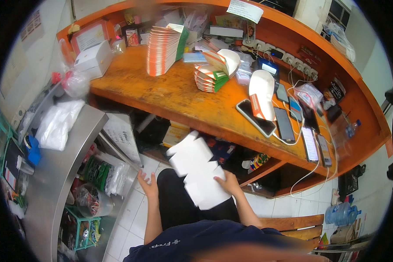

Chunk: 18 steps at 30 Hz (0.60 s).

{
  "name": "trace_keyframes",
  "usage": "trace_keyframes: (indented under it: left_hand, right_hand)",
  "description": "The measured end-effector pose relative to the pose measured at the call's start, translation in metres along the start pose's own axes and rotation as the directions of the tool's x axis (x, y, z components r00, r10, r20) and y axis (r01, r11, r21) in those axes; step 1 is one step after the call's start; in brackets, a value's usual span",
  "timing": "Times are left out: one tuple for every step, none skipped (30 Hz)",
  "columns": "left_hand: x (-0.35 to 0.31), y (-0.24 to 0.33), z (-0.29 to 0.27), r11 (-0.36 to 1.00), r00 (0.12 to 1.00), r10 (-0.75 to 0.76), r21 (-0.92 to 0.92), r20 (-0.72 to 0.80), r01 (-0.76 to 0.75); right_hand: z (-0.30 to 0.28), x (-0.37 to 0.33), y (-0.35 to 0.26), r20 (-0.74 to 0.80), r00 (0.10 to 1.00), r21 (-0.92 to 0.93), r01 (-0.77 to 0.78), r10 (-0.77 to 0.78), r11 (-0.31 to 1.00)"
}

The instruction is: The person folds flat paper food containers into their final shape by hand, then stacks the finished units on the counter. The person repeatedly picks a flat container, folds the sides and tabs, and places the completed container on a growing stack.

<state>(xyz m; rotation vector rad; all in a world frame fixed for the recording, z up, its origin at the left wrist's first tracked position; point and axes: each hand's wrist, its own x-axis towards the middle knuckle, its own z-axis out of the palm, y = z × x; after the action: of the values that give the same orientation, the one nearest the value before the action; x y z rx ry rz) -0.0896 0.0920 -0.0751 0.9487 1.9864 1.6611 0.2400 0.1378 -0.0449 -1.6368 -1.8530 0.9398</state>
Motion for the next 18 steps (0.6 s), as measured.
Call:
trace_keyframes:
  left_hand:
    - [-0.009, -0.004, 0.010, 0.998, 0.992, -0.062, 0.022, -0.113, 0.065]
    - [-0.029, -0.006, 0.019, 0.950, 0.950, -0.287, -0.090, 0.126, 0.299]
    - [-0.050, -0.007, 0.023, 0.884, 0.829, -0.391, -0.088, 0.401, 0.459]
    - [-0.074, -0.006, 0.034, 0.819, 0.707, -0.461, -0.049, 0.536, 0.571]
    - [-0.093, -0.004, 0.041, 0.781, 0.602, -0.463, -0.021, 0.651, 0.624]
    - [-0.109, -0.003, 0.048, 0.756, 0.511, -0.425, -0.018, 0.747, 0.654]
    - [-0.123, -0.002, 0.056, 0.735, 0.491, -0.434, -0.018, 0.756, 0.677]
    - [-0.134, -0.003, 0.062, 0.724, 0.481, -0.429, -0.028, 0.765, 0.690]
    - [-0.140, -0.004, 0.066, 0.694, 0.483, -0.425, -0.067, 0.765, 0.717]
    - [-0.143, -0.005, 0.069, 0.707, 0.520, -0.380, -0.122, 0.765, 0.697]
    - [-0.142, -0.007, 0.070, 0.718, 0.558, -0.332, -0.180, 0.761, 0.673]
    - [-0.141, -0.009, 0.071, 0.728, 0.576, -0.330, -0.187, 0.748, 0.660]
    - [-0.136, -0.010, 0.068, 0.580, 0.397, -0.467, -0.066, 0.790, 0.812]
    - [-0.133, -0.010, 0.067, 0.549, 0.370, -0.392, -0.109, 0.842, 0.829]
    - [-0.130, -0.009, 0.065, 0.513, 0.344, -0.312, -0.147, 0.886, 0.845]
    - [-0.127, -0.007, 0.063, 0.467, 0.300, -0.267, -0.150, 0.916, 0.872]
    - [-0.127, -0.005, 0.059, 0.474, 0.304, -0.322, -0.125, 0.897, 0.871]
    - [-0.125, -0.002, 0.058, 0.547, 0.301, -0.341, -0.072, 0.891, 0.834]
  right_hand:
    - [0.001, -0.001, 0.002, -0.104, 0.993, 0.038, -0.060, 0.064, 0.997]
    - [0.003, 0.000, 0.003, -0.209, 0.971, 0.096, -0.101, 0.120, 0.990]
    - [0.008, -0.003, 0.003, -0.262, 0.958, 0.113, -0.091, 0.118, 0.989]
    - [0.014, -0.007, 0.001, -0.322, 0.939, 0.132, -0.079, 0.118, 0.988]
    - [0.019, -0.009, -0.001, -0.364, 0.911, 0.163, -0.143, 0.194, 0.976]
    - [0.020, -0.017, -0.003, -0.252, 0.942, 0.227, -0.166, 0.222, 0.960]
    - [0.027, -0.026, -0.009, -0.214, 0.959, -0.116, -0.215, 0.187, 0.970]
    - [0.033, -0.034, -0.015, -0.193, 0.970, -0.441, -0.221, 0.148, 0.870]
    - [0.036, -0.045, -0.019, -0.114, 0.993, -0.667, -0.044, -0.043, 0.744]
    - [0.037, -0.053, -0.023, 0.084, 0.988, -0.537, 0.153, -0.128, 0.830]
    - [0.037, -0.056, -0.025, 0.277, 0.944, -0.410, 0.284, -0.178, 0.867]
    - [0.043, -0.068, -0.028, 0.279, 0.933, -0.348, 0.321, -0.229, 0.881]
    - [0.047, -0.076, -0.030, 0.234, 0.943, -0.350, 0.308, -0.235, 0.885]
    - [0.051, -0.080, -0.029, 0.161, 0.938, -0.375, 0.347, -0.308, 0.860]
    - [0.053, -0.082, -0.027, 0.104, 0.961, -0.364, 0.278, -0.257, 0.889]
    - [0.057, -0.082, -0.024, 0.038, 0.965, -0.362, 0.256, -0.261, 0.896]
    - [0.060, -0.081, -0.022, -0.002, 0.974, -0.376, 0.208, -0.225, 0.903]
    - [0.063, -0.080, -0.019, -0.069, 0.968, -0.295, 0.212, -0.242, 0.932]
